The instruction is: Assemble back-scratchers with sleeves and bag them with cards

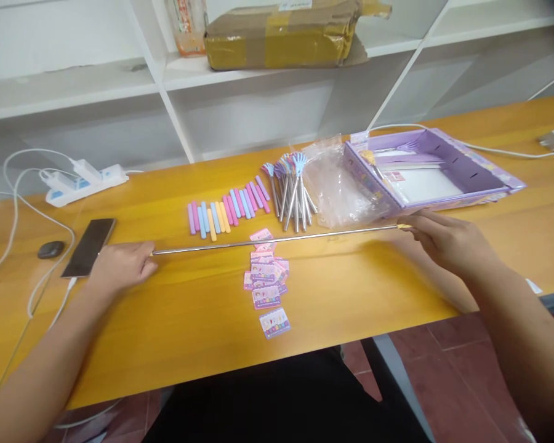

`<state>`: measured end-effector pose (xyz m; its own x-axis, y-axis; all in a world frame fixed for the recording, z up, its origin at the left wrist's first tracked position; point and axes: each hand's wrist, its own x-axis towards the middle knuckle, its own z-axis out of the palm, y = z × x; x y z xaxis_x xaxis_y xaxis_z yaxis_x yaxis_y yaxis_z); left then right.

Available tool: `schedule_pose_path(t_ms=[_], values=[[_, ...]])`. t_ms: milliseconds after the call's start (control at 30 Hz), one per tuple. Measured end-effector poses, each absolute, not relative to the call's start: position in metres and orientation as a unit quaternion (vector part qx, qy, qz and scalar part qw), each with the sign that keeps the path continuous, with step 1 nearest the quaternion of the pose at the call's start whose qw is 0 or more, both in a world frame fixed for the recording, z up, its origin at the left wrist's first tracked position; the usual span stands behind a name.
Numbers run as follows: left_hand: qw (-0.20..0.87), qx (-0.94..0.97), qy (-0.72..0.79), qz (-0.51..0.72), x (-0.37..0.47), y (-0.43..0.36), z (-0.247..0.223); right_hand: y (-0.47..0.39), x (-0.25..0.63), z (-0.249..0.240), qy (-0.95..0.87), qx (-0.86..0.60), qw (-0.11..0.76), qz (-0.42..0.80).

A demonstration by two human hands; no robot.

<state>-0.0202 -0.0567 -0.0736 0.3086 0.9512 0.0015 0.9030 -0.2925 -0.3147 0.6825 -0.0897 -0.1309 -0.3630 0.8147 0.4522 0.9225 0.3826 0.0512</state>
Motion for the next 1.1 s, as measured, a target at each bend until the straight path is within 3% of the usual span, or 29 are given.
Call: schedule_pose_path(t_ms=[167,367,633,833,1100], values=[[0.124,-0.806,-0.574,0.082,-0.020,-0.051,-0.069,-0.100,0.664,-0.104,-0.808,-0.525,0.173,-0.203],[0.117,-0.810,-0.562,0.118,0.033,-0.046,-0.054,-0.083,0.611,-0.086,-0.875,-0.420,0.172,-0.168],[0.106,-0.800,-0.571,0.148,0.119,-0.040,-0.045,-0.039,0.513,-0.086,-0.896,-0.395,0.167,-0.117],[0.067,-0.806,-0.573,0.128,0.137,-0.043,-0.053,-0.036,0.449,-0.084,-0.908,-0.376,0.176,-0.058],[0.064,-0.814,-0.562,0.130,0.144,-0.046,-0.060,-0.036,0.400,-0.102,-0.916,-0.378,0.126,-0.047]])
